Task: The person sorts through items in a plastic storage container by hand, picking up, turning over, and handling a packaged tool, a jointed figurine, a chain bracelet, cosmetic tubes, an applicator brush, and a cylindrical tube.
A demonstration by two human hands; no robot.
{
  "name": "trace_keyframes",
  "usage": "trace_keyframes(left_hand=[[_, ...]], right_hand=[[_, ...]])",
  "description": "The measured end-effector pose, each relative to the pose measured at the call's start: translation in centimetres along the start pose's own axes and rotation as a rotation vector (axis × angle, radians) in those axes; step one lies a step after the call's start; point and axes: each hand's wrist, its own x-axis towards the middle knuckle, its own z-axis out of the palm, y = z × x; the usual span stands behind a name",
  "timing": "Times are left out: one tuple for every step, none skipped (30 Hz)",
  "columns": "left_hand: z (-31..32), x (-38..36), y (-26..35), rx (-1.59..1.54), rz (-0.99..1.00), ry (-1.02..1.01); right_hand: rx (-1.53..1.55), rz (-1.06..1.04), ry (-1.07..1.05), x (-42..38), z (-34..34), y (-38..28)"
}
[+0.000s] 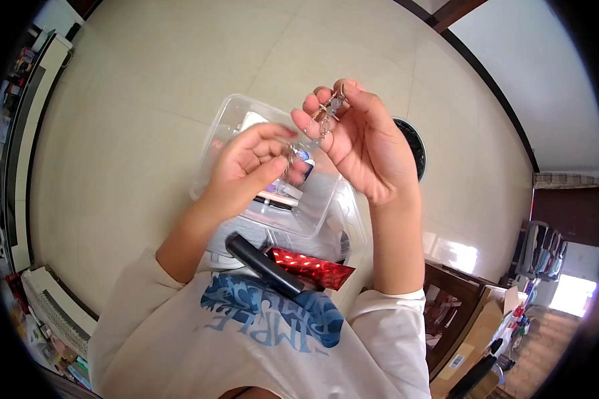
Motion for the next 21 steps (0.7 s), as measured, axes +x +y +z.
trace_keyframes(left_hand=[[-0.2, 0.0, -0.1, 0.000, 0.001, 0.003], [-0.6, 0.0, -0.4, 0.007, -0.033, 0.008], [-0.9, 0.0, -0.7, 0.014, -0.069, 0.013], [-1.1, 0.0, -0.8, 0.012, -0.074, 0.016], [-1.4, -0.1, -0.9, -0.026, -0.078, 0.045], [-1.6, -0.1, -1.0, -0.064, -0.082, 0.073], [-1.9, -0.2, -1.1, -0.102, -0.121, 0.075], [-2.1, -0.3, -1.1, -0.103, -0.126, 0.078], [-2.2, -0.3, -1.1, -0.145, -0.147, 0.085], [-2.2, -0.4, -1.0, -0.188, -0.168, 0.091], [-2.3, -0.4, -0.9, -0.189, -0.172, 0.094], [-2.2, -0.5, -0.6, -0.196, -0.194, 0.110], [-2.3, -0.5, -0.5, -0.203, -0.216, 0.126], [-2.5, -0.7, -0.6, -0.204, -0.220, 0.129], [-2.8, -0.9, -0.8, -0.214, -0.216, 0.095], [-3.0, -1.0, -0.9, -0.224, -0.211, 0.060], [-3.1, -1.0, -1.1, -0.225, -0.213, 0.062], [-3.2, -1.0, -1.3, -0.204, -0.209, 0.063], [-3.3, -1.1, -1.5, -0.183, -0.204, 0.064], [-3.3, -1.1, -1.6, -0.184, -0.207, 0.068], [-3.3, -1.1, -1.8, -0.118, -0.230, 0.066]], right_hand=[[0.028, -0.027, 0.026, 0.0, -0.5, 0.3], [0.057, -0.055, 0.053, 0.0, -0.8, 0.5], [0.058, -0.053, 0.055, 0.0, -1.1, 0.7], [0.092, -0.074, 0.077, -0.2, -1.3, 0.9], [0.127, -0.094, 0.100, -0.4, -1.5, 1.1], [0.131, -0.091, 0.106, -0.5, -1.6, 1.3], [0.112, -0.108, 0.126, -0.7, -1.7, 1.5], [0.092, -0.124, 0.146, -0.9, -1.8, 1.7], [0.095, -0.122, 0.149, -1.0, -1.8, 1.8], [0.083, -0.130, 0.175, -1.1, -1.9, 1.9], [0.071, -0.138, 0.202, -1.2, -1.9, 2.0], [0.073, -0.136, 0.205, -1.3, -2.1, 2.1], [0.091, -0.141, 0.201, -1.4, -2.2, 2.3], [0.110, -0.146, 0.197, -1.5, -2.4, 2.4], [0.113, -0.144, 0.201, -1.5, -2.5, 2.6], [0.122, -0.149, 0.215, -1.5, -2.6, 2.7], [0.130, -0.153, 0.230, -1.6, -2.7, 2.8], [0.132, -0.151, 0.232, -1.6, -2.9, 3.0], [0.122, -0.158, 0.219, -1.7, -3.0, 3.2], [0.112, -0.164, 0.207, -1.7, -3.1, 3.3], [0.114, -0.161, 0.209, -1.7, -3.3, 3.3]])
